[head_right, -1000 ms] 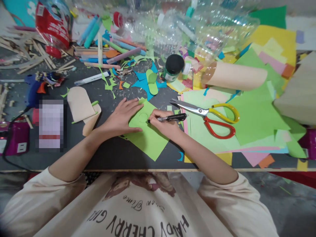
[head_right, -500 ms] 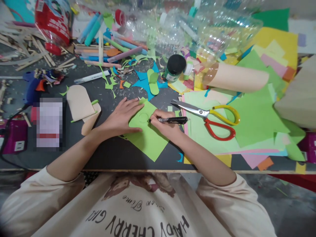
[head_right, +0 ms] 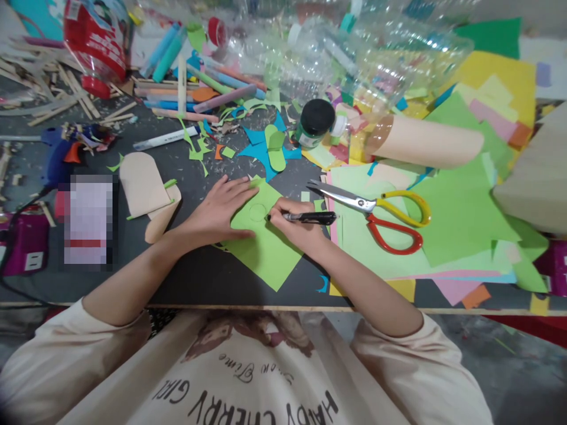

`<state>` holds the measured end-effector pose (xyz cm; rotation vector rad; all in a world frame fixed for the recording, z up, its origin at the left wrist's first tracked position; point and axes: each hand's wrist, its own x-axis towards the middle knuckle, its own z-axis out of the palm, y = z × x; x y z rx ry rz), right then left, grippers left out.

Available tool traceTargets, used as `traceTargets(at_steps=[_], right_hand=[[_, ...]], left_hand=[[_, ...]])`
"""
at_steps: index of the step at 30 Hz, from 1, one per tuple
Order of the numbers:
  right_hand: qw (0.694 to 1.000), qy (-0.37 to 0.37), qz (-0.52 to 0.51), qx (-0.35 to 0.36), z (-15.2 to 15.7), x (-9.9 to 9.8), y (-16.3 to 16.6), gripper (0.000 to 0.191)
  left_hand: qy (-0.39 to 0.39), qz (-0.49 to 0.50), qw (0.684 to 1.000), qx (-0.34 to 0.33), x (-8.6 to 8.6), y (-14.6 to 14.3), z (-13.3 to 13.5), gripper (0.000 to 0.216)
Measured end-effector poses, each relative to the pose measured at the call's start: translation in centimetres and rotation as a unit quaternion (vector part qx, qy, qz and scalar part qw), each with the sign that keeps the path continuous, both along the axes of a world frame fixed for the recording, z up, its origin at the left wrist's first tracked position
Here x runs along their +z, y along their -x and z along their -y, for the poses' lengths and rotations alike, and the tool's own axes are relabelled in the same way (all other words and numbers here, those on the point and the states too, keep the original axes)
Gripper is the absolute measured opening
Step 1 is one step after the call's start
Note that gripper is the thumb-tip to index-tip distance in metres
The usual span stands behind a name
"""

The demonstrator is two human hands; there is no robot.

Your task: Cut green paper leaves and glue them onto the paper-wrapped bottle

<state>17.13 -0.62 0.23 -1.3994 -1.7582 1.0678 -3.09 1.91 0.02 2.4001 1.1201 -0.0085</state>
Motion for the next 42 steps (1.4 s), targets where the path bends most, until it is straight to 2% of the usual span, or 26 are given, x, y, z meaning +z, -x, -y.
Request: traceTargets(at_steps=[3,9,14,20,29,37,42], right_hand=[[1.0,-0.001,0.0,0.014,0.03,0.12,0.08,0.023],[1.0,-0.005,-0.003,-0.014,0.01,0.25,-0.05,0.023],[1.0,0.004,-0.007,-0.005,-0.03,0.19,-0.12,0.023],[0.999,0.015,-0.029,-0.039,0.0,-0.06,-0.31,0.023],[0.996,0.029,-0.075,-0.042,-0.03,-0.11,-0.26,0.027],[0.99,0.076,-0.118,-0.028,-0.4,-0.59,-0.21,0.021],[0.99,0.086,-0.109,-0.008,-0.84,-0.53,-0.19,0.021]], left_hand=[[0.002,0.002,1.0,0.0,0.01,-0.01,0.0,0.086],[-0.003,0.008,1.0,-0.002,0.02,0.06,-0.06,0.086],[0.001,0.006,1.0,0.001,0.09,-0.02,-0.06,0.086],[0.003,0.006,1.0,0.002,-0.04,0.1,0.05,0.085],[-0.005,0.029,0.997,0.073,-0.78,0.3,0.25,0.077],[-0.005,0.021,1.0,0.016,-0.41,0.17,0.14,0.078],[-0.016,0.026,0.999,0.015,-0.55,0.2,0.02,0.084]])
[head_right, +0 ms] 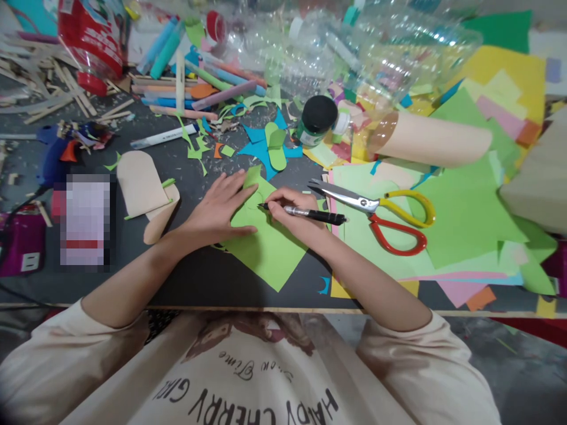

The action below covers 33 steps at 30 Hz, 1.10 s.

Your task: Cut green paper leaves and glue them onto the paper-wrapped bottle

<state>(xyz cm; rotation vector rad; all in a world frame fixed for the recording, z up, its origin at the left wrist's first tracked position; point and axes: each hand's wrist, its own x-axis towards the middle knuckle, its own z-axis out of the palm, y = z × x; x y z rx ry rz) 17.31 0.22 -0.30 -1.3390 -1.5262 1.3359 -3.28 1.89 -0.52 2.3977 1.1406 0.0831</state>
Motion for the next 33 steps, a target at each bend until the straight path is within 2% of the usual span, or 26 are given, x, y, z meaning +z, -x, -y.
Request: traceTargets(at_steps=[4,10,14,19,23,28,33], right_hand=[[1.0,0.01,-0.004,0.005,-0.2,0.1,0.2,0.021],[1.0,0.019,0.0,0.005,0.2,0.4,0.6,0.023],[1.0,-0.009,0.005,0.022,0.6,0.5,0.5,0.022],[0.999,0.002,0.011,0.041,0.7,-0.2,0.2,0.019],[0.999,0.011,-0.033,0.006,0.3,-0.7,-0.4,0.025],[0.995,0.031,-0.063,-0.078,-0.3,-0.4,-0.8,0.036],[0.993,0.033,-0.067,-0.09,-0.4,0.3,-1.0,0.042]], left_hand=[[0.007,-0.011,1.0,0.003,0.0,-0.1,-0.1,0.088],[0.019,-0.021,0.999,-0.031,0.6,-0.2,-0.1,0.08],[0.03,-0.015,0.999,-0.022,0.7,-0.1,-0.2,0.083],[0.033,0.012,0.999,0.015,0.4,0.1,-0.3,0.076],[0.02,0.015,0.999,0.026,0.3,0.0,-0.3,0.071],[-0.011,0.012,1.0,-0.003,0.3,0.0,0.0,0.069],[-0.027,-0.005,0.999,-0.018,0.3,0.1,0.2,0.063]])
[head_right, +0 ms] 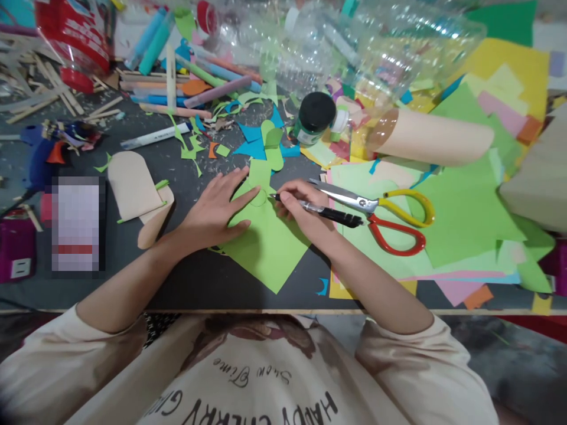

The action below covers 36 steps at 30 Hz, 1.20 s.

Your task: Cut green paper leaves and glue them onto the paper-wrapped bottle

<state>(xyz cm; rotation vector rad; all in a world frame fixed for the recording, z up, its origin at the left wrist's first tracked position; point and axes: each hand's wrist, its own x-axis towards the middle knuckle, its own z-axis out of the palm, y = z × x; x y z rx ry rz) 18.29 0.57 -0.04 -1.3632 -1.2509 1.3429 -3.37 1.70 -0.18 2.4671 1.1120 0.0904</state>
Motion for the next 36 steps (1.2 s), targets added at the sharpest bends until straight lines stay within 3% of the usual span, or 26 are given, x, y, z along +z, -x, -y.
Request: traceTargets(at_steps=[14,24,36], right_hand=[[0.997,-0.041,0.039,0.06,-0.3,-0.5,-0.3,0.04],[0.999,-0.006,0.045,0.02,-1.1,-0.4,0.4,0.042],[0.989,-0.023,0.103,0.101,-0.3,-0.4,1.0,0.019]], left_hand=[[-0.023,-0.012,1.0,0.004,0.0,-0.4,0.2,0.068],[-0.007,-0.014,1.0,0.026,0.0,-0.5,-0.2,0.075],[-0.017,-0.005,0.999,0.041,-0.8,-0.6,-0.1,0.077]])
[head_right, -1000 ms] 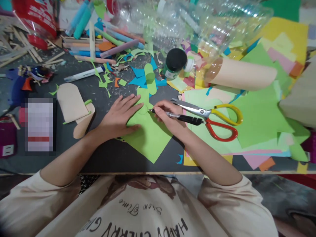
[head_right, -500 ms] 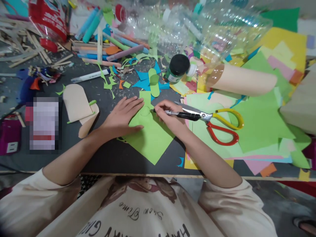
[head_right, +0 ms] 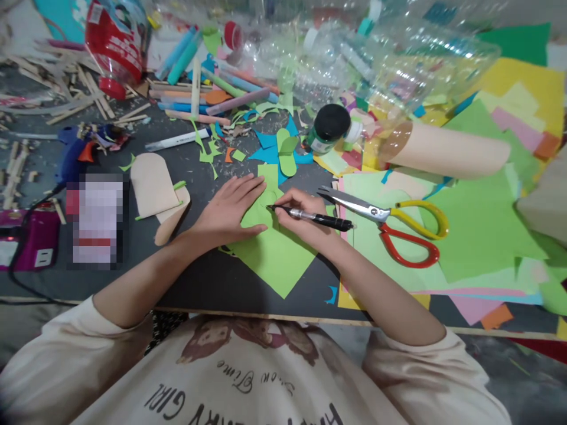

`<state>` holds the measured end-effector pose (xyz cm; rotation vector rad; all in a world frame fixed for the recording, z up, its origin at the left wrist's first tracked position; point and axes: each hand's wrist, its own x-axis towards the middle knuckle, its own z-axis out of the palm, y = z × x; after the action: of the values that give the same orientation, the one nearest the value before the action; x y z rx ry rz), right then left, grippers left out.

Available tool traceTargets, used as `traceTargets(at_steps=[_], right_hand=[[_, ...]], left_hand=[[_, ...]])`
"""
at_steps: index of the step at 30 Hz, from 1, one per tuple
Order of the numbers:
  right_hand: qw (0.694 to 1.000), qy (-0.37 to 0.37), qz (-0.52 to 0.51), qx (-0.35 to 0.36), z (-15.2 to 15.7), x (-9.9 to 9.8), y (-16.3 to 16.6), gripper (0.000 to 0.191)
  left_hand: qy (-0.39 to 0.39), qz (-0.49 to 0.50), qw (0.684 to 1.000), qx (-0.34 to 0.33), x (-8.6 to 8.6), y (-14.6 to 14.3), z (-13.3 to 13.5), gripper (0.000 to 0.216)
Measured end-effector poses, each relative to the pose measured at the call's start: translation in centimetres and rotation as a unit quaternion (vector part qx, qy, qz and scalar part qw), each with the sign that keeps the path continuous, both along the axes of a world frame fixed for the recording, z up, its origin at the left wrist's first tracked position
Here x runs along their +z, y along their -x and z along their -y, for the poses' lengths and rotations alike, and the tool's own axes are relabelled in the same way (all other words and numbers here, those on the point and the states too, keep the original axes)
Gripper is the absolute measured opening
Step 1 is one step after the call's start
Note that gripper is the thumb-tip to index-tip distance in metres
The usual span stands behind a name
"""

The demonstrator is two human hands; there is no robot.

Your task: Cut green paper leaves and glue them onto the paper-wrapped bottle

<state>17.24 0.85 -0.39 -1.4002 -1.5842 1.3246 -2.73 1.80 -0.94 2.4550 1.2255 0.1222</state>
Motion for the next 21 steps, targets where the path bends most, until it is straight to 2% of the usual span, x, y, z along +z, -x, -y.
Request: traceTargets(at_steps=[4,12,21], right_hand=[[1.0,0.001,0.018,0.004,0.01,-0.3,-0.04,0.016],[0.997,-0.064,0.027,0.03,-0.12,0.46,0.75,0.018],[0.998,-0.053,0.024,0.029,0.01,0.31,0.69,0.02]], left_hand=[[0.009,0.0,1.0,0.005,0.01,-0.03,0.02,0.078],[-0.023,-0.005,1.0,-0.01,-0.15,-0.06,0.21,0.074],[-0.019,-0.005,1.0,-0.017,0.29,-0.02,0.19,0.076]])
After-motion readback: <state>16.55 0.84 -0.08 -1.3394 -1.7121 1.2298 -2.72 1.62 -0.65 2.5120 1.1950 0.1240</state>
